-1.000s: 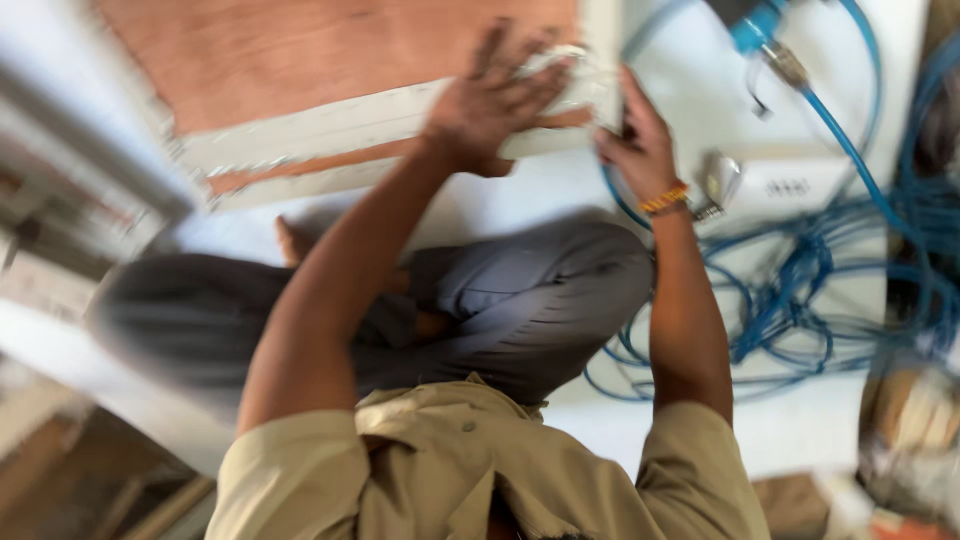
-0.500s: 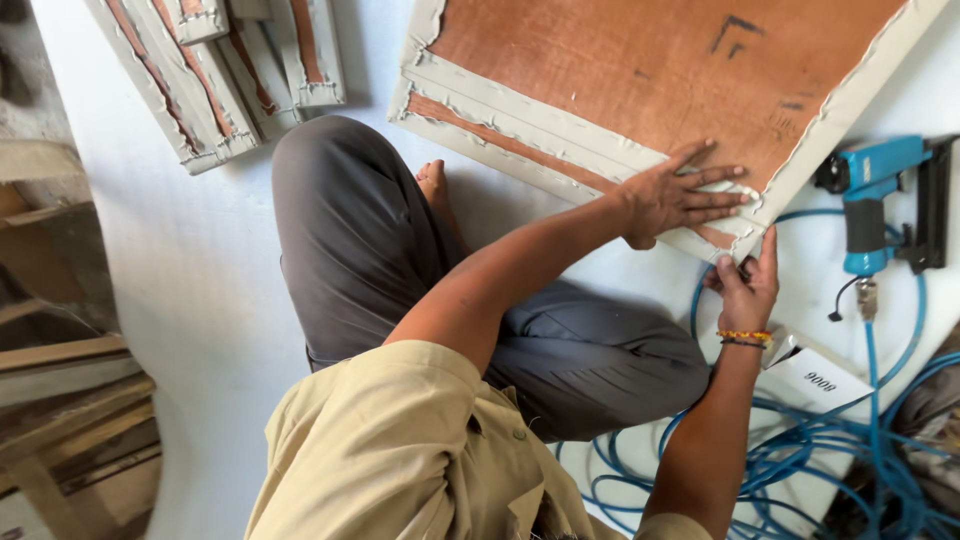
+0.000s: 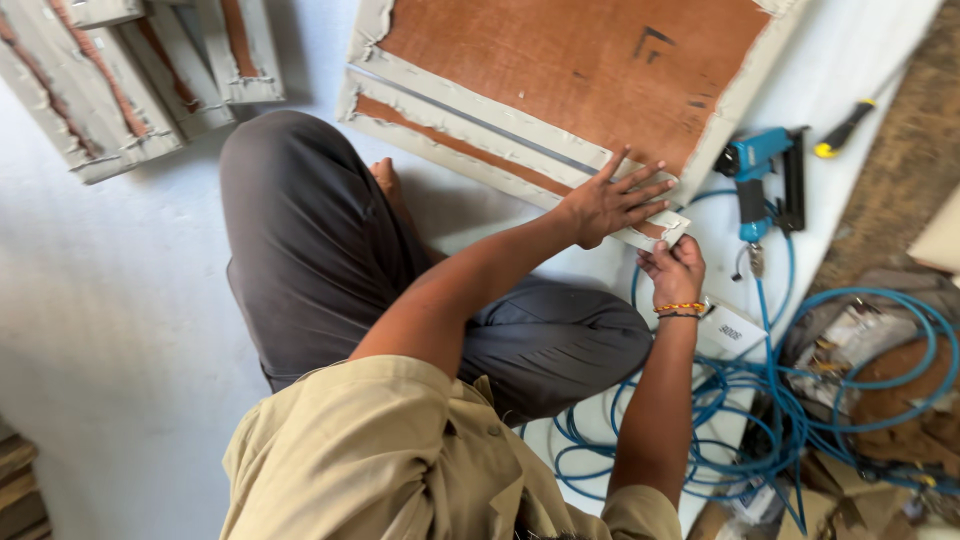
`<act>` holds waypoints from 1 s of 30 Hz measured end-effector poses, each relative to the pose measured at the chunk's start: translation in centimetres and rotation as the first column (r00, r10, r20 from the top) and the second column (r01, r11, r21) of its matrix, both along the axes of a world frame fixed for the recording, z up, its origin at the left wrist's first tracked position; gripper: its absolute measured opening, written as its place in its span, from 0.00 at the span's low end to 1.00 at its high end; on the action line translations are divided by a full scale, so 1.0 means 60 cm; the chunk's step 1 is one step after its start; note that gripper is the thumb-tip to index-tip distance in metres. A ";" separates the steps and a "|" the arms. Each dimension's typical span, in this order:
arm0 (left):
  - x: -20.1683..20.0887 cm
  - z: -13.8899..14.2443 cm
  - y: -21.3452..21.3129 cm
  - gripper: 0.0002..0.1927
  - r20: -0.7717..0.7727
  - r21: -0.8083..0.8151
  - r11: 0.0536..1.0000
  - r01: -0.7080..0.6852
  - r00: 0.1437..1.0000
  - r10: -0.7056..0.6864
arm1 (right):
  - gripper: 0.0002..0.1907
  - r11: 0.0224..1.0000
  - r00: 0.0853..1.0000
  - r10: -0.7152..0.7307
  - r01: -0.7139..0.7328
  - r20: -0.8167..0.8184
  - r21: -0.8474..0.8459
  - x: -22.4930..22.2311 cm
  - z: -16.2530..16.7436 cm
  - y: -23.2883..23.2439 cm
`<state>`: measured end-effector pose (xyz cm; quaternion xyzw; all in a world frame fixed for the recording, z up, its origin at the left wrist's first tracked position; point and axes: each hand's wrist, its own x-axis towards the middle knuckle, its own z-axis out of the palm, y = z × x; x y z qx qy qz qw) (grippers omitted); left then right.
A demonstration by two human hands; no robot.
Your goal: The person sits on the floor and uses a pneumatic nail gun to staple fabric strips onto wooden frame panels, pressing the fabric flat with one hand while stapling. They reposition and stack finished frames, then pause to reload or clear the nail gun before resuming stapling.
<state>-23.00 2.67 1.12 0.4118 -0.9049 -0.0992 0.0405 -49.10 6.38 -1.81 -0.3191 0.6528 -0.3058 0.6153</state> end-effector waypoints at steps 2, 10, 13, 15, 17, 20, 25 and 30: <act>-0.017 0.021 0.006 0.51 -0.011 0.157 0.987 0.022 1.000 -0.021 | 0.12 0.997 0.999 0.007 -0.005 0.040 -0.074 0.004 0.039 0.012; -0.014 0.121 -0.064 0.53 -0.240 0.342 0.938 0.061 0.970 0.024 | 0.12 0.888 0.985 -0.035 0.108 0.169 -0.447 0.041 0.160 0.024; -0.002 0.137 -0.050 0.55 -0.307 0.126 0.990 -0.057 0.947 0.094 | 0.15 0.879 0.981 -0.100 0.165 0.164 -0.447 0.061 0.172 0.001; 0.035 0.130 -0.027 0.46 -0.507 0.059 0.985 -0.163 0.845 0.170 | 0.14 0.878 0.980 -0.140 0.189 0.143 -0.440 0.064 0.172 -0.007; 0.090 0.116 -0.030 0.36 -0.586 0.069 0.953 -0.296 0.760 0.279 | 0.14 0.876 0.978 -0.162 0.204 0.131 -0.436 0.061 0.169 -0.009; 0.189 0.088 -0.014 0.27 -0.732 0.380 0.804 -0.457 0.383 0.564 | 0.13 0.887 0.982 -0.147 0.185 0.122 -0.423 0.054 0.161 0.000; 0.174 0.080 0.035 0.38 -0.437 0.288 0.883 -0.371 0.769 0.466 | 0.11 0.930 0.989 -0.135 0.149 0.064 -0.336 0.040 0.141 -0.001; 0.048 0.051 0.030 0.58 0.083 0.159 0.987 0.005 0.996 -0.018 | 0.09 0.995 0.997 -0.047 0.041 -0.060 -0.093 0.023 0.089 -0.015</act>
